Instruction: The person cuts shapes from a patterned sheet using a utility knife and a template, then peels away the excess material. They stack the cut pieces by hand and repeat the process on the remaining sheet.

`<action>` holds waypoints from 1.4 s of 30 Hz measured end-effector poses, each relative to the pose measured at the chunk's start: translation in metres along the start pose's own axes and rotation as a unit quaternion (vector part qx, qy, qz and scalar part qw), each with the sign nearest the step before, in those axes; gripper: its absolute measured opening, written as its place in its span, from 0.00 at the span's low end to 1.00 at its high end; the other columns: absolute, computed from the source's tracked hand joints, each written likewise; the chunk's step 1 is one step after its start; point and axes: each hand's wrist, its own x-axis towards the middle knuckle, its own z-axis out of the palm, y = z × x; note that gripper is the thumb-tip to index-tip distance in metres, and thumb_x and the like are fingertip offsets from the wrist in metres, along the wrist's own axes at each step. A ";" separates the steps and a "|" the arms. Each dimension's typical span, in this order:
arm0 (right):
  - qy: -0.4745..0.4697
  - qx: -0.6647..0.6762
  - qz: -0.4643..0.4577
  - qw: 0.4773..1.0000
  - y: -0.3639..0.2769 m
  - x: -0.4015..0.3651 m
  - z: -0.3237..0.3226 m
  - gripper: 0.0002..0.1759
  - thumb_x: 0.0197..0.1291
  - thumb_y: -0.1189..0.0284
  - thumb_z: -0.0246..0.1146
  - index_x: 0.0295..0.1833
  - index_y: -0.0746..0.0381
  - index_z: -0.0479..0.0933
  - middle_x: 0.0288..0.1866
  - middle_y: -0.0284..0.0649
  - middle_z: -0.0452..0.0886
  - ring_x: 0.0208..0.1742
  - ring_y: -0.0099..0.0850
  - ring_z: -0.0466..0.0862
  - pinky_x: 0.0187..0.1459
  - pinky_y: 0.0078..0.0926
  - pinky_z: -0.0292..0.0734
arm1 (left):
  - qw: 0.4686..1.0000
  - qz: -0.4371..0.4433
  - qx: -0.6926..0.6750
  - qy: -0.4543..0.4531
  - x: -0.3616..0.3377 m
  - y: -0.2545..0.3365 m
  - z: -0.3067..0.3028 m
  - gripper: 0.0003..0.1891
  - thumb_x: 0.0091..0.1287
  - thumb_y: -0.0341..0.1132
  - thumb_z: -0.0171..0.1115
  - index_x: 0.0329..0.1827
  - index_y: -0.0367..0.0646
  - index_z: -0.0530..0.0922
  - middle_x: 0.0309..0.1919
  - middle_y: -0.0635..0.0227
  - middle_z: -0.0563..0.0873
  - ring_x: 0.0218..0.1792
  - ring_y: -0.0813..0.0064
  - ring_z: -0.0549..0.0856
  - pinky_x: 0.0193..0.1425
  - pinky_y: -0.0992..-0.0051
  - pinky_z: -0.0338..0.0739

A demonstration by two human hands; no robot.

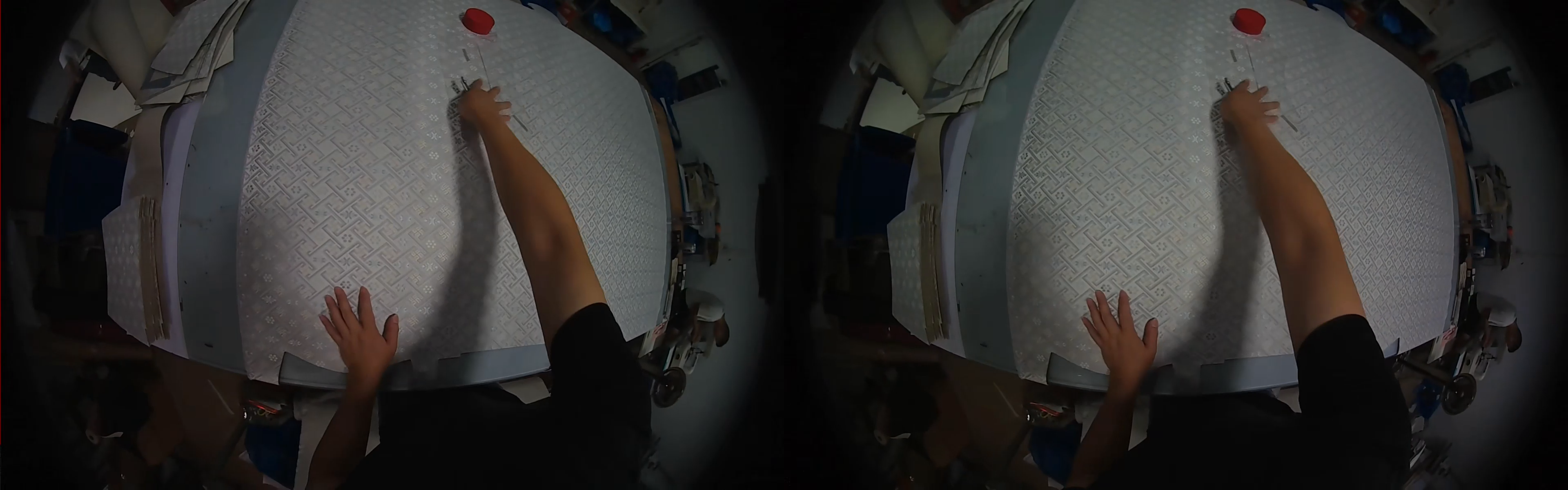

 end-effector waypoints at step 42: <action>0.162 -0.070 0.244 0.954 0.551 -0.108 -0.088 0.33 0.71 0.61 0.56 0.79 0.56 0.63 0.84 0.52 0.56 0.79 0.69 0.56 0.75 0.72 0.53 | 0.993 0.035 0.086 0.071 0.001 -0.004 0.025 0.41 0.73 0.51 0.60 0.82 0.36 0.59 0.82 0.35 0.53 0.81 0.30 0.49 0.81 0.33 0.40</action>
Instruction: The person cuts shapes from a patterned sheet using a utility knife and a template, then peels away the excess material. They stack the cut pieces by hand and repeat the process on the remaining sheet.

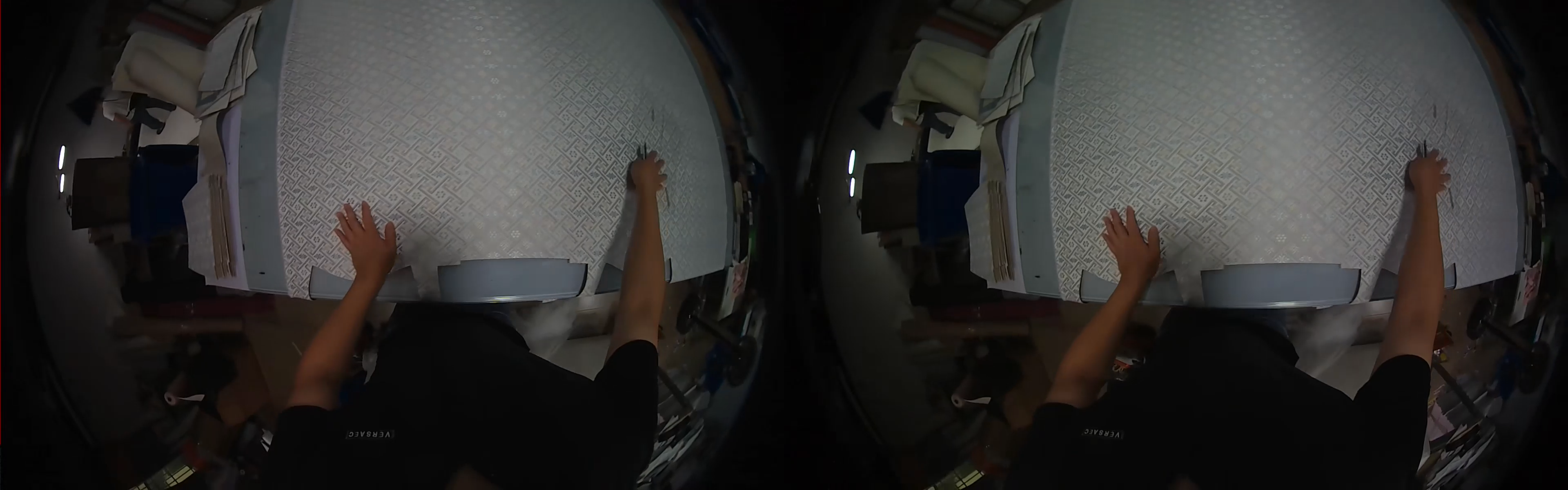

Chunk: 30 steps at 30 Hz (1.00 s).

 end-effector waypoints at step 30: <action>-0.306 0.483 -0.271 0.774 -0.215 -0.497 -0.005 0.20 0.73 0.78 0.60 0.69 0.60 0.74 0.62 0.41 0.81 0.60 0.30 0.83 0.62 0.33 0.79 | 0.974 0.199 -0.107 -0.031 0.019 -0.221 -0.047 0.40 0.64 0.58 0.73 0.78 0.51 0.73 0.80 0.45 0.60 0.82 0.40 0.54 0.80 0.30 0.41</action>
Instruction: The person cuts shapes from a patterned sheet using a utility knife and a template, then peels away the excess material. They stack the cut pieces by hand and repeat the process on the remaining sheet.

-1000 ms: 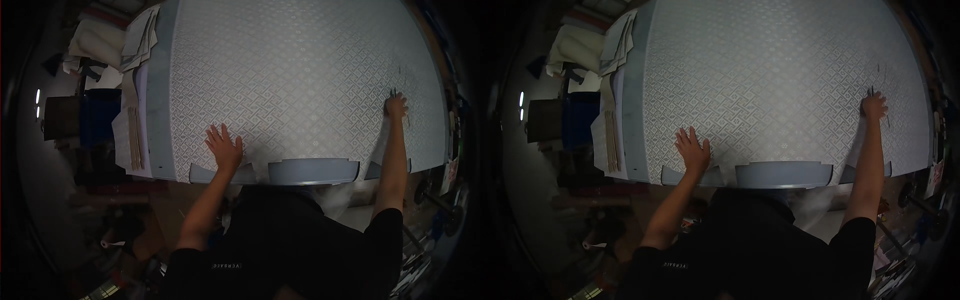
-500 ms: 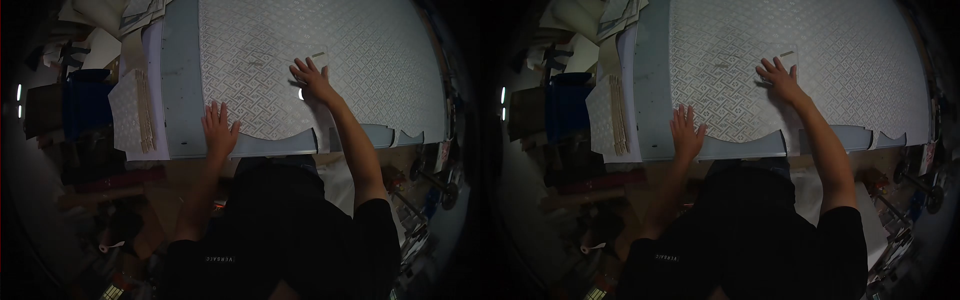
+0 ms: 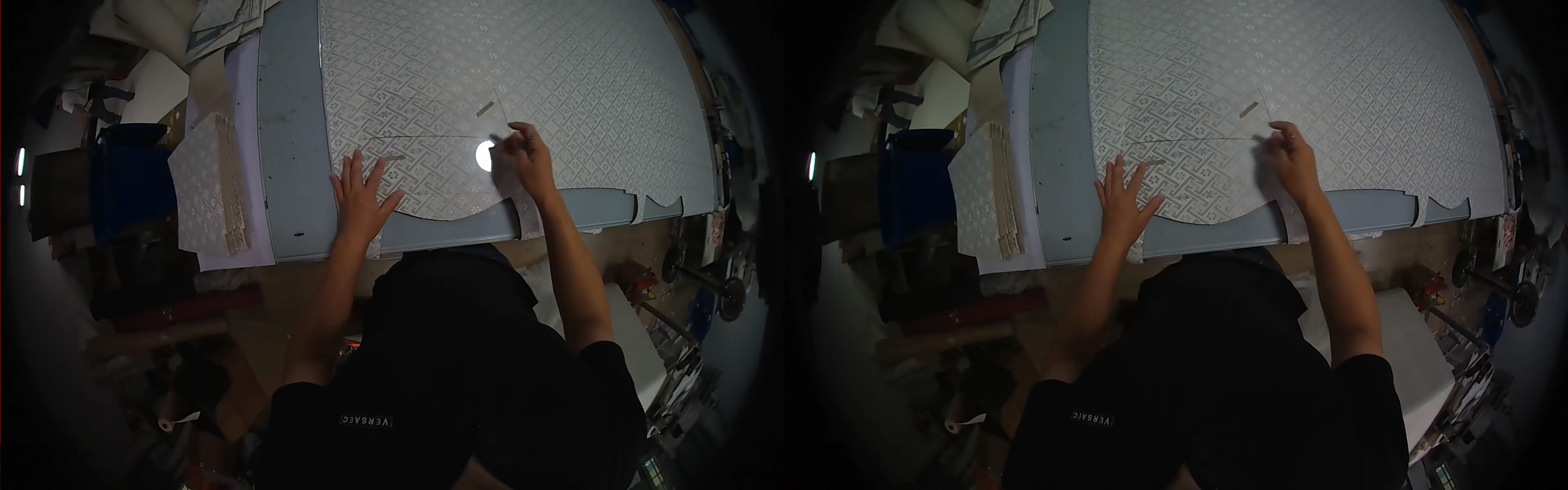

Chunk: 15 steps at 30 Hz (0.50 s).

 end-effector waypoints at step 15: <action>0.133 0.183 0.094 0.970 -0.034 -0.088 -0.017 0.13 0.75 0.75 0.56 0.61 0.66 0.77 0.39 0.37 0.80 0.31 0.21 0.78 0.33 0.23 0.79 | 0.998 -0.053 -0.021 0.032 -0.010 0.032 0.014 0.38 0.66 0.58 0.71 0.77 0.54 0.74 0.81 0.41 0.57 0.81 0.37 0.55 0.81 0.33 0.44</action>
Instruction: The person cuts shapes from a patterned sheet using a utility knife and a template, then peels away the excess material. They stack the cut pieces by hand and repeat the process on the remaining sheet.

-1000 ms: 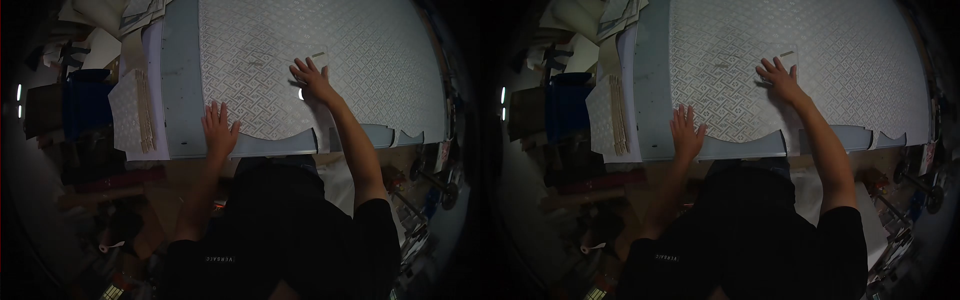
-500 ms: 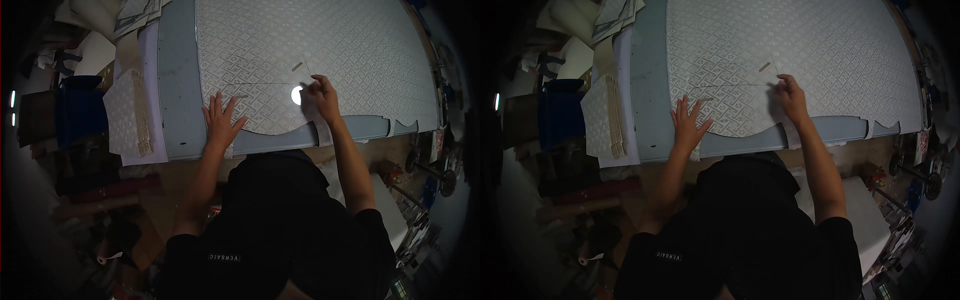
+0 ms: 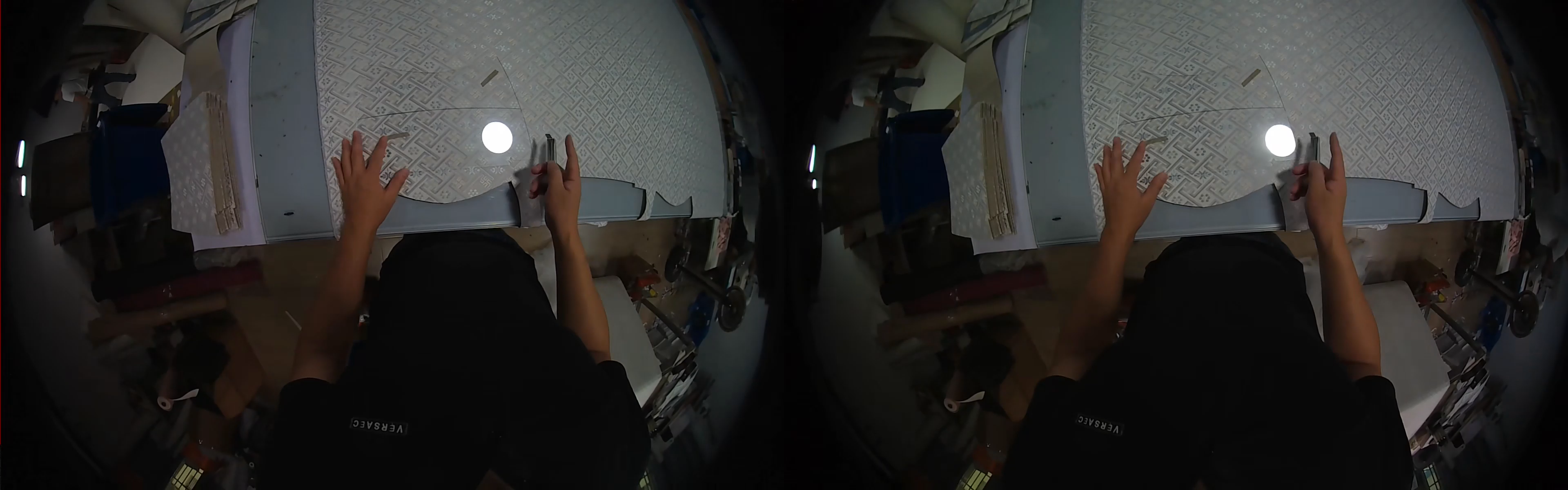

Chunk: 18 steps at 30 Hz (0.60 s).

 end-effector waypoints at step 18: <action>-0.005 -0.470 -0.326 0.820 0.058 0.034 0.023 0.23 0.61 0.70 0.74 0.61 0.61 0.79 0.75 0.54 0.75 0.79 0.52 0.70 0.77 0.50 0.62 | 0.999 -0.036 0.001 0.022 -0.006 0.000 0.002 0.36 0.69 0.57 0.68 0.77 0.50 0.74 0.81 0.40 0.58 0.81 0.37 0.55 0.81 0.32 0.42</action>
